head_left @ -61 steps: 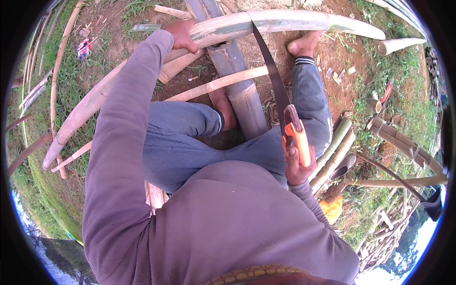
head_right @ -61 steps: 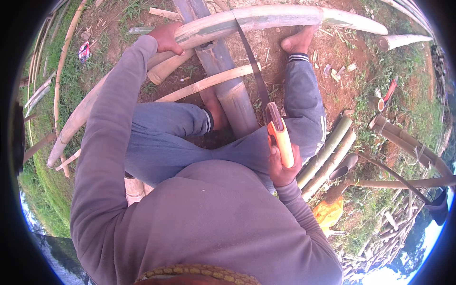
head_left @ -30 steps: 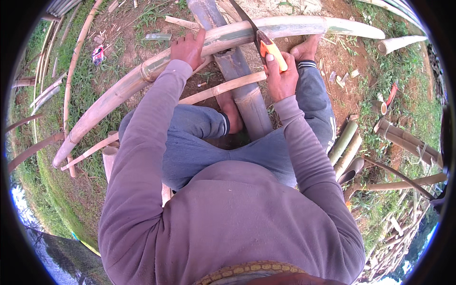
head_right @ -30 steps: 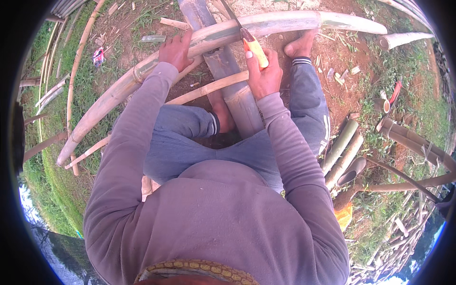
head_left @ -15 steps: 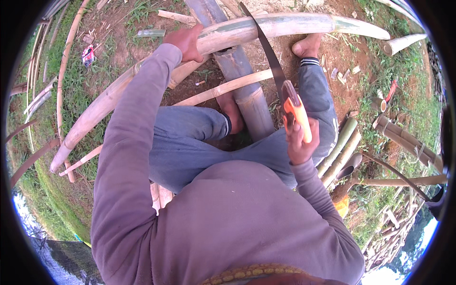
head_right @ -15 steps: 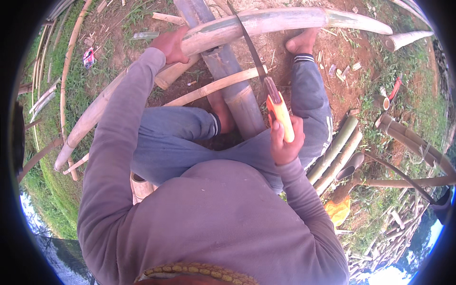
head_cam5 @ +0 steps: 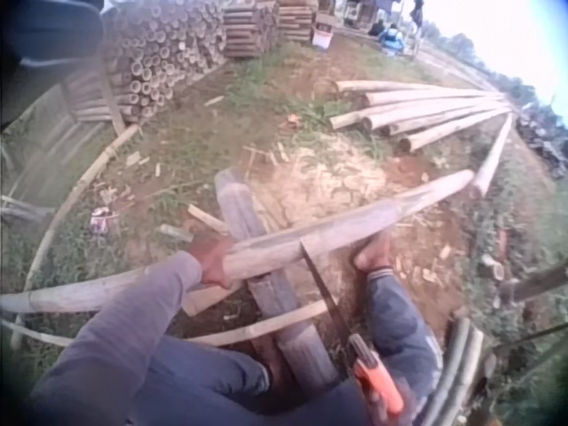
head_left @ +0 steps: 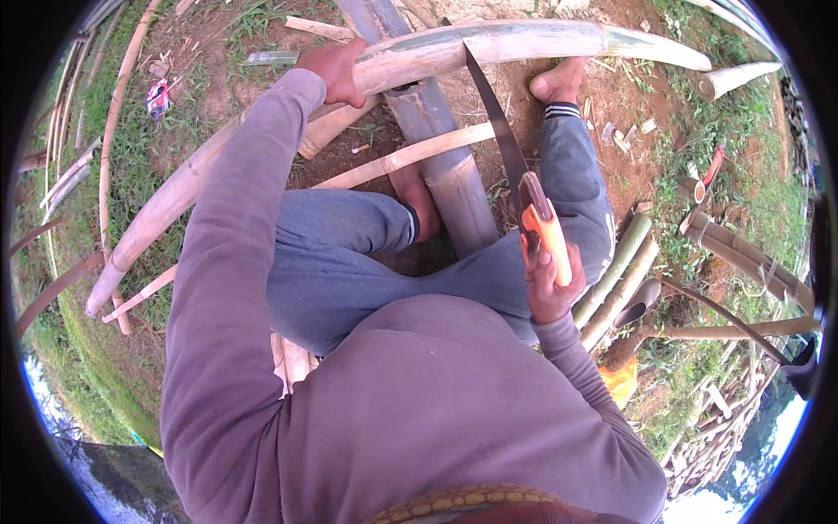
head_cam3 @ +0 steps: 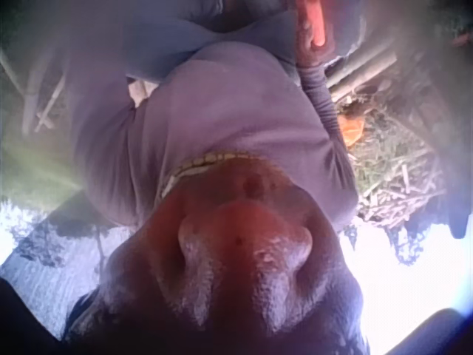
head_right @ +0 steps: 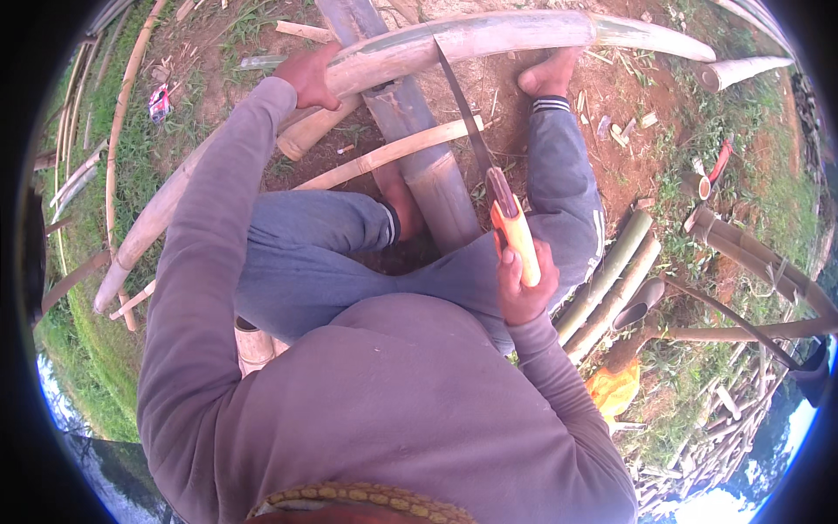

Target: The person sits on the ground and uses a hand saw to cut long bamboo poles into shorter sections. They position each pole on a support, saw through it, and then move the cut pieces aside.

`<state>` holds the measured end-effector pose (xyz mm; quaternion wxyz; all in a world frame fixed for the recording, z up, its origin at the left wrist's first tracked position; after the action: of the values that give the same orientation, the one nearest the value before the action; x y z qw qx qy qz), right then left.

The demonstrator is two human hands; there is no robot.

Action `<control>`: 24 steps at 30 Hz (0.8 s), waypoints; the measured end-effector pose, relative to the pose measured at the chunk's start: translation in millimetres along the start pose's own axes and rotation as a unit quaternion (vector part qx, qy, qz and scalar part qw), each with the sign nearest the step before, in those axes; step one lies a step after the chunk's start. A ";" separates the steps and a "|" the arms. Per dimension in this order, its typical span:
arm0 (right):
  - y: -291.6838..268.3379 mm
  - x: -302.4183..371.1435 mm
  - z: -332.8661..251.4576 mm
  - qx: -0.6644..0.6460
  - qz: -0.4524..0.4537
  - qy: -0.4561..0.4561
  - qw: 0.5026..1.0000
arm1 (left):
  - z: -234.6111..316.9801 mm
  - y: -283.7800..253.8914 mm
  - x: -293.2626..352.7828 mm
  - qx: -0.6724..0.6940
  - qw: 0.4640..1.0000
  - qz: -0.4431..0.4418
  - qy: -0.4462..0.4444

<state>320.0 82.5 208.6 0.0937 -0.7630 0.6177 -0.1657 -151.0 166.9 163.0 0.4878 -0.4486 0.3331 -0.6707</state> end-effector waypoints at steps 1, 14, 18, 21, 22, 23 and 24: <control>22.7 -24.2 -6.0 0.014 0.011 -0.020 1.000 | 1.1 1.2 -0.7 0.002 1.000 -0.004 0.004; -20.9 30.6 -1.7 -0.007 -0.012 0.030 0.999 | -6.4 0.5 -3.7 0.044 0.999 -0.017 0.018; 63.9 -90.1 -7.1 0.029 0.020 -0.030 0.999 | -4.6 2.7 -10.6 0.054 0.998 -0.020 0.022; 116.4 -177.7 -41.2 0.018 0.051 -0.002 0.999 | 3.4 -9.1 -14.7 0.065 0.997 -0.037 0.022; 114.1 -169.9 -35.1 0.001 0.047 -0.007 0.999 | 1.6 -8.5 -14.2 0.074 0.996 -0.036 0.021; 105.4 -152.9 -23.0 -0.016 0.044 -0.011 0.999 | 0.4 -9.3 -14.6 0.082 0.996 -0.037 0.023; 87.1 -121.7 -14.4 -0.006 0.029 -0.001 1.000 | -5.8 -13.2 -12.0 0.075 0.997 -0.030 0.021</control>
<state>213.2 182.8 175.0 0.0944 -0.7453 0.6407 -0.1586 -159.6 182.4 169.1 0.4928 -0.4061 0.2786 -0.7174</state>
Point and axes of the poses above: each hand's wrist, its own x-axis away from the middle knuckle, its own y-axis out of the palm, z = x × y, the point moved 2 cm from there along -x, towards the middle knuckle, and after that the axes turned 14 degrees about y, right-handed, at the moved point
